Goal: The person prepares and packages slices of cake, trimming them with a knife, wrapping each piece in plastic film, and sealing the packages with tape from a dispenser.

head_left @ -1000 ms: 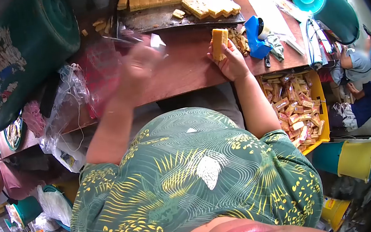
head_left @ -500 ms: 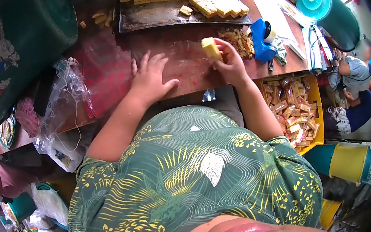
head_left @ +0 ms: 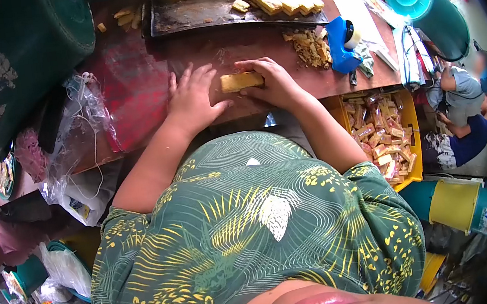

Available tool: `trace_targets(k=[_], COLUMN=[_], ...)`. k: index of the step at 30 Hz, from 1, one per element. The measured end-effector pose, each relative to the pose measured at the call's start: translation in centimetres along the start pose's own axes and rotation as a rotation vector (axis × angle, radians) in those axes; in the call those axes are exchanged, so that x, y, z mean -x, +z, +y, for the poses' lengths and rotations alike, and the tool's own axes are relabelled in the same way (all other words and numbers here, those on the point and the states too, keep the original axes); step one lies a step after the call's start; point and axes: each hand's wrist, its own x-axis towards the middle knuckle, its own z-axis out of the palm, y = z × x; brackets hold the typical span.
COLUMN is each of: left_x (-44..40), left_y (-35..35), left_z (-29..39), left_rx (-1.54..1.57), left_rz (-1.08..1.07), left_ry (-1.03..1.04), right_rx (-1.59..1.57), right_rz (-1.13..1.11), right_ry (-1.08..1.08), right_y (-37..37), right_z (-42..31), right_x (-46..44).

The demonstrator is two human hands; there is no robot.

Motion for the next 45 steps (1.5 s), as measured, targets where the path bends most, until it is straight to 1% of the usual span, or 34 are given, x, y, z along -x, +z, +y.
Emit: trace_targets(k=[2,5,8,11,12,13,14,15,17,18,21,22,25,26,27,29,30,33,34,36,37,38,39,40,43,44,45], left_x=[-0.1,-0.3,-0.4,-3.4,-4.3,-5.8,-7.2,-8.4,-9.7,-10.0,-11.5,-11.9,-12.1,-12.3,-12.1,-11.3,-10.0,-7.5,-6.8,-5.4,-5.0,-5.0,-5.0,-4.8,-4.3,-4.3,-4.1], left_y=[-0.2,0.0,-1.0,0.8,-0.7,-0.6,-0.4,-0.3,0.9,1.2,0.3,-0.5,-3.5,-4.0,-4.1,-4.3,-6.4,-7.0,-6.5,-4.9,-4.0,-3.3,-3.4,-3.5,-3.3,-3.3,-3.2], left_z=[0.3,0.1,0.3,-2.9,-2.2,-2.6,-2.7,-2.3,-1.1,-0.4,0.6,0.7,1.7,1.5,1.6,2.0,3.4,5.1,5.1,4.8,4.5,4.2,4.2,4.4,4.6,4.5,4.5], left_rx=[-0.01,-0.001,0.062,0.289,0.357,0.405,0.381,0.355,0.131,0.018,0.043,0.146,0.3,0.472,0.534,0.657,0.646,0.563,0.329,0.203,0.139,0.059,0.044,0.031,0.044,0.053,0.129], left_rz=[-0.009,-0.021,0.012,0.203,0.244,0.215,0.176,0.143,0.23,0.267,0.04,-0.044,-0.23,-0.355,-0.326,-0.273,-0.332,-0.231,-0.144,-0.006,0.061,0.039,0.055,0.069,0.088,0.096,0.118], left_ry=[-0.009,-0.012,0.005,0.108,0.133,0.117,0.072,0.03,-0.016,-0.038,-0.069,-0.051,-0.057,-0.061,0.025,0.191,0.195,0.249,0.305,0.367,0.397,0.365,0.382,0.399,0.408,0.404,0.416], right_rx=[0.006,0.066,0.165,0.185,0.266,0.346,0.436,0.409,0.356,0.313,0.264,0.278,0.261,0.248,0.255,0.339,0.402,0.484,0.425,0.305,0.227,0.15,0.074,0.077,0.182,0.138,0.139], right_rz=[-0.029,0.053,0.2,0.112,0.059,0.005,0.047,0.085,0.159,0.156,0.141,0.15,0.115,0.097,0.057,0.133,0.242,0.336,0.272,0.142,0.142,0.14,0.137,0.222,0.095,0.091,0.068], right_ry=[0.025,-0.017,-0.076,-0.235,-0.233,-0.228,-0.246,-0.234,-0.219,-0.261,-0.238,-0.234,-0.208,-0.197,-0.155,-0.233,-0.28,-0.334,-0.287,-0.192,-0.129,-0.065,-0.002,-0.073,-0.149,-0.199,-0.176], right_y=[0.0,0.2,-0.4,-0.4,-0.1,0.2,1.0,1.2,1.5,1.3,0.0,-0.9,-2.7,-3.4,-3.8,-4.6,-5.0,-5.6,-5.7,-5.7,-5.5,-5.3,-5.1,-4.3,-4.0,-3.3,-3.2], right_z=[0.0,-0.1,-0.4,-0.3,-0.8,-1.1,0.4,0.3,-0.1,-0.4,-1.3,-1.9,-2.3,-2.6,-2.6,-3.0,-4.1,-4.9,-4.1,-2.5,-2.7,-3.0,-3.2,-2.7,-1.9,-0.6,-0.5], right_x=[-0.2,0.2,2.3,7.1,8.2,9.1,9.8,9.8,9.0,8.4,8.4,8.3,7.9,7.3,6.8,5.0,4.0,1.3,0.9,0.6,0.5,0.4,0.2,0.2,0.2,0.4,0.6])
